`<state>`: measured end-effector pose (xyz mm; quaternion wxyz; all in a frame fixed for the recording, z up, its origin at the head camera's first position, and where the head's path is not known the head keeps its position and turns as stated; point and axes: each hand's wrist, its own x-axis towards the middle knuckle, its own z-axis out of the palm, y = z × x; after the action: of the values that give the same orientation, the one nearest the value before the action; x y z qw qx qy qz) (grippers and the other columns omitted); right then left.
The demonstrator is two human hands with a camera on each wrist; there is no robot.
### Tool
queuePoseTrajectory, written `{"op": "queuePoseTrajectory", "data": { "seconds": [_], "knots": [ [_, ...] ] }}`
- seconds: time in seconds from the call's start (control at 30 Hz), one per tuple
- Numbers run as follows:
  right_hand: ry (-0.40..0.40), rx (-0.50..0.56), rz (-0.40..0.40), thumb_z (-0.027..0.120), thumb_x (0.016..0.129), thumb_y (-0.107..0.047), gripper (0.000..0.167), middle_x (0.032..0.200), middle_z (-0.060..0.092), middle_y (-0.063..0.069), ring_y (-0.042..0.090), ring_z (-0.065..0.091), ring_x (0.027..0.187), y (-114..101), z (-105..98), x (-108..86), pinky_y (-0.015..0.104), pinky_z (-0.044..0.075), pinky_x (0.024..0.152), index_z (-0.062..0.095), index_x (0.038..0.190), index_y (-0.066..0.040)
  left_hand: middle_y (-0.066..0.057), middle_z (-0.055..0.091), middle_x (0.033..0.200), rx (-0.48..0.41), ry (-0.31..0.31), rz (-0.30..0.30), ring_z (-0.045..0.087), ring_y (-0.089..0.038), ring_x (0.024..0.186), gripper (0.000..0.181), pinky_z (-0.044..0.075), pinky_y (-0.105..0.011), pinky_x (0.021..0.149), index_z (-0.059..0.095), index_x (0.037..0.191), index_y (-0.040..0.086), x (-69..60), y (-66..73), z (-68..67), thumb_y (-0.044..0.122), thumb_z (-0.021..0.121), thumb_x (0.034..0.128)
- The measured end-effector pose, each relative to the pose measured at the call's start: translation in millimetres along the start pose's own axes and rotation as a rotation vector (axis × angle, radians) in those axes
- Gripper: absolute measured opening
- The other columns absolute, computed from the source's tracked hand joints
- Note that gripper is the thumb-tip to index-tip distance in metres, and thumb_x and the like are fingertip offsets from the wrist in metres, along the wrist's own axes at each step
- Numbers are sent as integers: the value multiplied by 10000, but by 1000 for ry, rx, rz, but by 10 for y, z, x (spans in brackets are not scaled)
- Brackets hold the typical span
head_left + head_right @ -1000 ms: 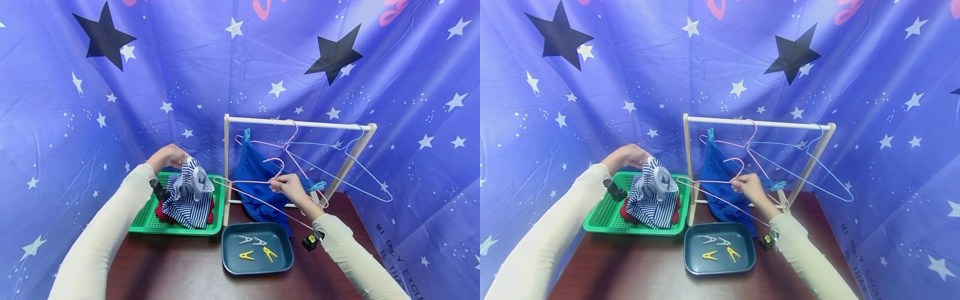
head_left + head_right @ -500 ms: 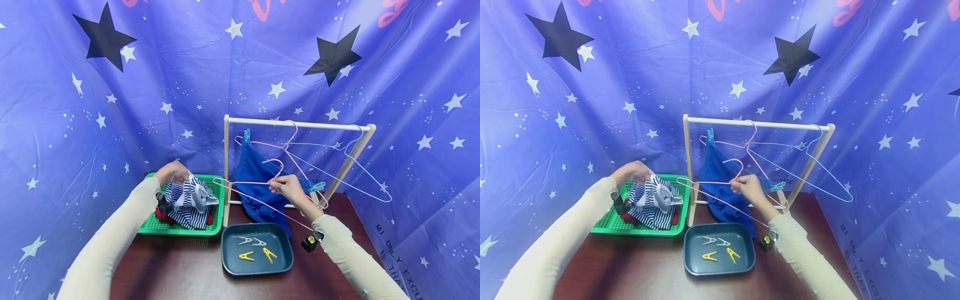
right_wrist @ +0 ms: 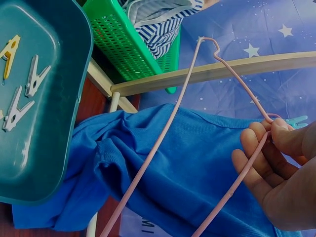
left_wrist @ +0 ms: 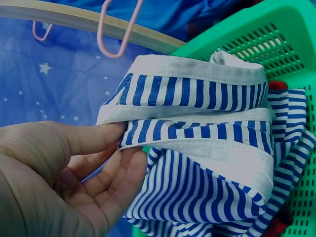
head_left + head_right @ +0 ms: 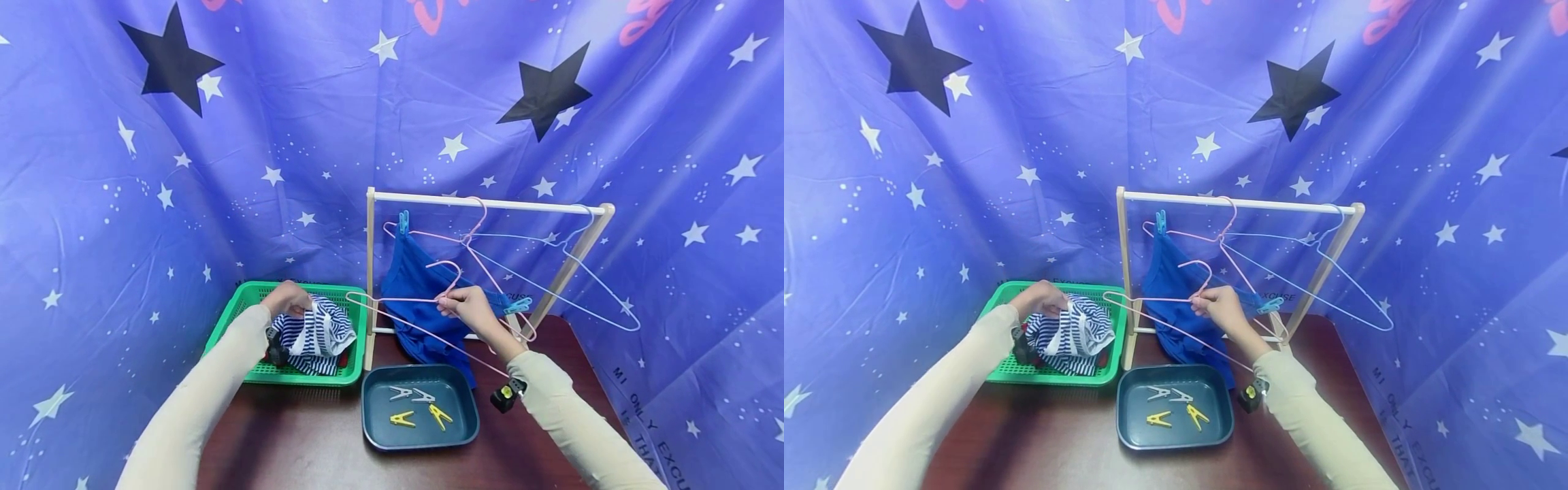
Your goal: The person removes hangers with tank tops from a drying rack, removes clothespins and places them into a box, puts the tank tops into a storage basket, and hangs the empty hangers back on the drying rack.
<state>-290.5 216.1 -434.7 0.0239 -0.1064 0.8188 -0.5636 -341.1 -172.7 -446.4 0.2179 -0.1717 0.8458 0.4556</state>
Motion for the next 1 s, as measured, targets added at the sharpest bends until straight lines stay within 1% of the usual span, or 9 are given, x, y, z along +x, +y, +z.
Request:
{"op": "queuePoseTrajectory", "data": {
  "seconds": [0.1,0.2,0.3,0.43,0.6,0.7,0.8,0.9,1.0],
  "knots": [
    [-8,12,-5,615,983,27,243,954,714,359,-4,675,655,-11,10,-3,182,589,660,652,1084,245,-104,596,941,-45,25,-20,605,-180,723,301,618,-301,794,608,1216,-122,82,-44,56,-85,602,918],
    [-6,7,-1,615,985,23,243,936,718,352,-3,675,651,-11,17,-2,178,586,655,654,1081,242,-122,608,902,-76,66,-22,604,-181,687,248,626,-324,790,622,1126,-127,126,-83,111,-115,608,879],
    [-8,-12,-5,618,987,11,245,941,718,354,-7,674,656,-9,22,-7,182,590,662,662,1083,232,-115,603,840,-86,107,-24,610,-181,654,168,631,-337,774,623,1011,-98,136,-129,170,-125,636,846],
    [-6,-40,5,612,995,-2,233,960,722,345,5,677,669,-24,30,-26,200,600,677,684,1077,204,-118,608,860,-94,111,-17,633,-195,675,196,631,-342,764,633,1039,-118,114,-196,255,-115,661,845],
    [-8,-59,11,609,999,-10,236,964,732,324,28,688,691,-27,43,-34,254,619,707,689,1081,196,-123,621,856,-55,78,13,679,-213,701,331,632,-344,769,613,1166,-174,52,-233,358,-103,667,847],
    [-14,-55,5,613,996,-8,232,962,727,335,28,688,690,-19,49,-35,263,622,712,691,1072,197,-114,607,802,-19,69,7,676,-217,685,361,633,-342,752,599,1185,-181,66,-237,416,-95,679,844],
    [-18,-48,0,617,993,-4,223,955,721,348,19,682,679,-16,60,-41,264,622,710,695,1059,194,-111,608,754,21,75,2,651,-200,652,338,631,-332,712,612,1150,-176,123,-252,485,-69,697,841],
    [-19,-49,-5,617,991,2,219,934,723,344,20,681,669,-14,75,-47,261,621,699,695,1049,198,-101,613,677,77,94,3,634,-177,603,218,627,-312,665,646,1007,-143,172,-273,564,-40,726,832],
    [-19,-53,-2,621,989,0,215,927,724,343,22,683,666,4,94,-40,256,619,693,701,1037,193,-96,618,663,101,100,-1,621,-168,592,168,623,-302,655,667,958,-121,186,-291,625,-13,740,852]
  ]
}}
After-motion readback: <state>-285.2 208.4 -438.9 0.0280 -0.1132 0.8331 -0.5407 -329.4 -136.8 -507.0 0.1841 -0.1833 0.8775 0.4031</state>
